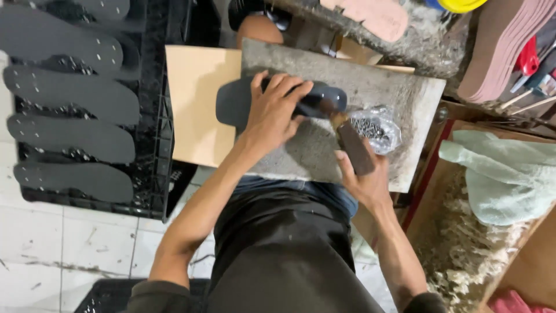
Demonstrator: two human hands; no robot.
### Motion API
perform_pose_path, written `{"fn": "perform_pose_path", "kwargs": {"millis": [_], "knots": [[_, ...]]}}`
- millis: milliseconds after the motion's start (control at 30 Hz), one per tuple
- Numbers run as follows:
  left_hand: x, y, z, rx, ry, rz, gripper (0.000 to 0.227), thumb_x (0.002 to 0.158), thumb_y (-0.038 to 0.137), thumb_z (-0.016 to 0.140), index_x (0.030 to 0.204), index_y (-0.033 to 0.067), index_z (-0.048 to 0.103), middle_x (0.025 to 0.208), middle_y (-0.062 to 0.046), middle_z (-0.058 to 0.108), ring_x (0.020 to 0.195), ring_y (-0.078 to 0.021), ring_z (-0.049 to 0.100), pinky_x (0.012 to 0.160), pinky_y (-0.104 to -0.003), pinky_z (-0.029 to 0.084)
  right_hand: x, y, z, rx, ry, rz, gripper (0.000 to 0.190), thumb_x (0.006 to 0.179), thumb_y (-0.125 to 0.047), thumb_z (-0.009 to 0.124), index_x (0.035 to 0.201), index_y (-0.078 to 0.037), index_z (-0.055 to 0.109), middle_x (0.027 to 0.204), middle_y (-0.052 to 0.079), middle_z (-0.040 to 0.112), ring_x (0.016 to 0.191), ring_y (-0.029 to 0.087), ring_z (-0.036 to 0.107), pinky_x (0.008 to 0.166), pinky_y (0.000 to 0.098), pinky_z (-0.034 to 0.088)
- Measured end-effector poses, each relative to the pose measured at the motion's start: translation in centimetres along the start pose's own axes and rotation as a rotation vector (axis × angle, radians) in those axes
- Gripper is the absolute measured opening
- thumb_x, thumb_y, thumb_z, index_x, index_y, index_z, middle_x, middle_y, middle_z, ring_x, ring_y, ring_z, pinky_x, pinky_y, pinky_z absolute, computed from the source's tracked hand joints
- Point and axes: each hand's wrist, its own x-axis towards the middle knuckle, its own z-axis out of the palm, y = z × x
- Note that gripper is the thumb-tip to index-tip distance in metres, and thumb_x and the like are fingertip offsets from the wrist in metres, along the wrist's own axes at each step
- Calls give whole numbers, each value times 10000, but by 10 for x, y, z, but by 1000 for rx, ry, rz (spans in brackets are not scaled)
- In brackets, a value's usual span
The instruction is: Nailing components onto shoe soles using a hammer and small nails in a factory setting.
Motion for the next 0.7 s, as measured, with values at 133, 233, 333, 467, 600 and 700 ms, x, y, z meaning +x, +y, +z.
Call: {"fn": "perform_pose_path", "kwargs": {"millis": [133,233,333,467,600,700], "knots": [[3,1,1,-42,31,-3,534,625,61,756,1118,78,552,1003,-89,546,1044,-245,436,945,-551,161,-4,7,-10,-279,-211,341,599,826,-501,372,1141,-18,534,1064,263,550,1013,437,496,837,533,406],[0,4,-1,-31,-34,-63,559,606,73,765,1123,88,551,1019,-74,540,1057,-228,421,952,-546,159,-1,-1,2,-214,-127,213,518,840,-402,423,1154,-6,534,1064,247,560,976,421,519,816,502,423],[6,-4,3,-9,-60,-40,586,591,116,774,1128,103,541,1030,-61,535,1058,-211,409,944,-542,167,14,1,15,-147,29,38,431,857,-285,486,1169,9,533,1065,227,571,933,401,546,792,463,444],[2,-4,-1,-59,-34,-6,541,637,108,754,1131,87,534,1019,-73,534,1040,-223,417,930,-535,159,-111,120,80,-212,-18,198,298,918,-147,458,1103,85,480,950,301,567,854,378,567,817,411,467],[3,-3,2,-16,-97,-47,565,624,137,743,1147,119,530,1017,-65,535,1054,-218,415,938,-535,162,-37,53,48,-127,19,153,350,869,-188,512,1140,34,501,938,237,597,813,362,580,726,381,471],[7,-12,4,6,-87,-51,559,604,148,740,1125,98,544,1036,-56,529,1064,-205,393,947,-530,156,8,19,30,6,87,48,453,796,-249,593,1195,-43,532,920,140,642,752,336,601,590,335,479]]}}
